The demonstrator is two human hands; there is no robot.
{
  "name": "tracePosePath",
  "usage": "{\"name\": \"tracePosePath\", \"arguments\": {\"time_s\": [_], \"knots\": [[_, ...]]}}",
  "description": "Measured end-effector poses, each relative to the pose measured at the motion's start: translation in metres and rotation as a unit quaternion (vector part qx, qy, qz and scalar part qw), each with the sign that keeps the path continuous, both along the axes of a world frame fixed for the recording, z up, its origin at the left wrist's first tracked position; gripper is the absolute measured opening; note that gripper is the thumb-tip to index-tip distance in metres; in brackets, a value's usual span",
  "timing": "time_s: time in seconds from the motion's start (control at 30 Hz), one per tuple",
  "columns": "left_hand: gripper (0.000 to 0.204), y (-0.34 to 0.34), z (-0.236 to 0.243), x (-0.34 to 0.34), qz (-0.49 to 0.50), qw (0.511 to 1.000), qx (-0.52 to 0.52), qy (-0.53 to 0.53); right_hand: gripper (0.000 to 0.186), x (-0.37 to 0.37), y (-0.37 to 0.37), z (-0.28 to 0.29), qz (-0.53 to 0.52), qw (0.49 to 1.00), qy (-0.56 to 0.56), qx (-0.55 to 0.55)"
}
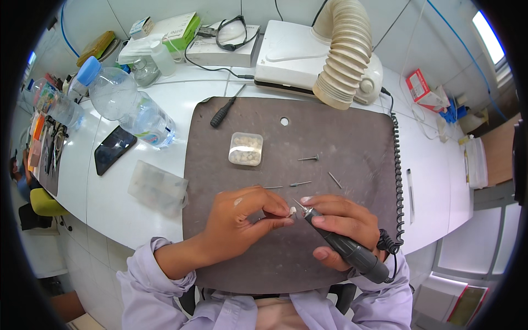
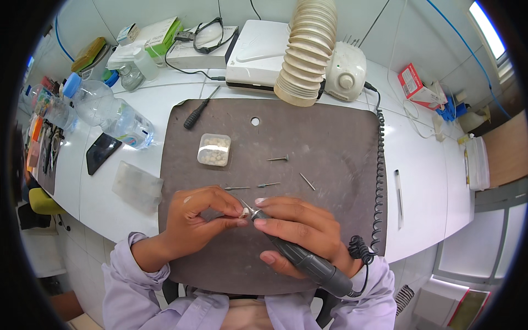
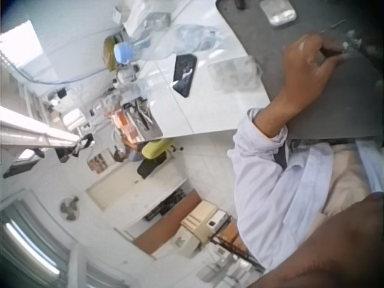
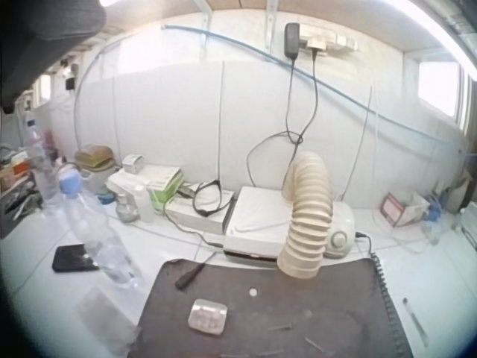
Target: The person uses a rotary tool to polish the surface of a small dental crown, holding the crown between their fingers and moving the rotating tip across its various sides.
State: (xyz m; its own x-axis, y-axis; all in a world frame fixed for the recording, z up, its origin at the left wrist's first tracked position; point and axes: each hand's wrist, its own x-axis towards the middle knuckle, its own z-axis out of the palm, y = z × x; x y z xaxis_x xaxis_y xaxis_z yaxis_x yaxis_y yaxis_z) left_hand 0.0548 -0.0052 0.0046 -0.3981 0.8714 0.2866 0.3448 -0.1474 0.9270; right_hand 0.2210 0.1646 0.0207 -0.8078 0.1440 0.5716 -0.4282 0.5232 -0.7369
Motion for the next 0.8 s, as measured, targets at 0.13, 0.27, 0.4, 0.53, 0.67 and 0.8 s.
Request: {"name": "tracePosePath", "arguments": {"time_s": [0.13,0.27,0.4,0.53,0.67,0.8], "knots": [[0.015,-0.002,-0.006,0.001,-0.014,0.998,0.002,-0.059,0.036,0.004,-0.001,-0.009,0.014,0.998,-0.014,-0.053],[0.013,-0.002,-0.008,0.008,-0.033,0.914,-0.044,-0.402,0.031,0.006,-0.001,-0.014,0.036,0.995,-0.013,-0.091],[0.012,-0.002,-0.01,0.002,-0.077,0.864,-0.068,-0.494,0.032,0.006,-0.002,-0.013,0.023,0.993,-0.001,-0.114],[0.014,0.0,-0.013,0.001,-0.102,0.84,-0.059,-0.53,0.034,0.003,0.0,-0.012,0.044,0.995,0.003,-0.086],[0.016,0.001,-0.014,0.006,-0.098,0.858,-0.108,-0.493,0.033,0.003,-0.003,-0.009,0.019,0.993,0.007,-0.119],[0.019,0.0,-0.018,0.011,-0.12,0.847,-0.091,-0.509,0.035,0.003,-0.001,-0.012,0.002,0.992,0.002,-0.128]]}}
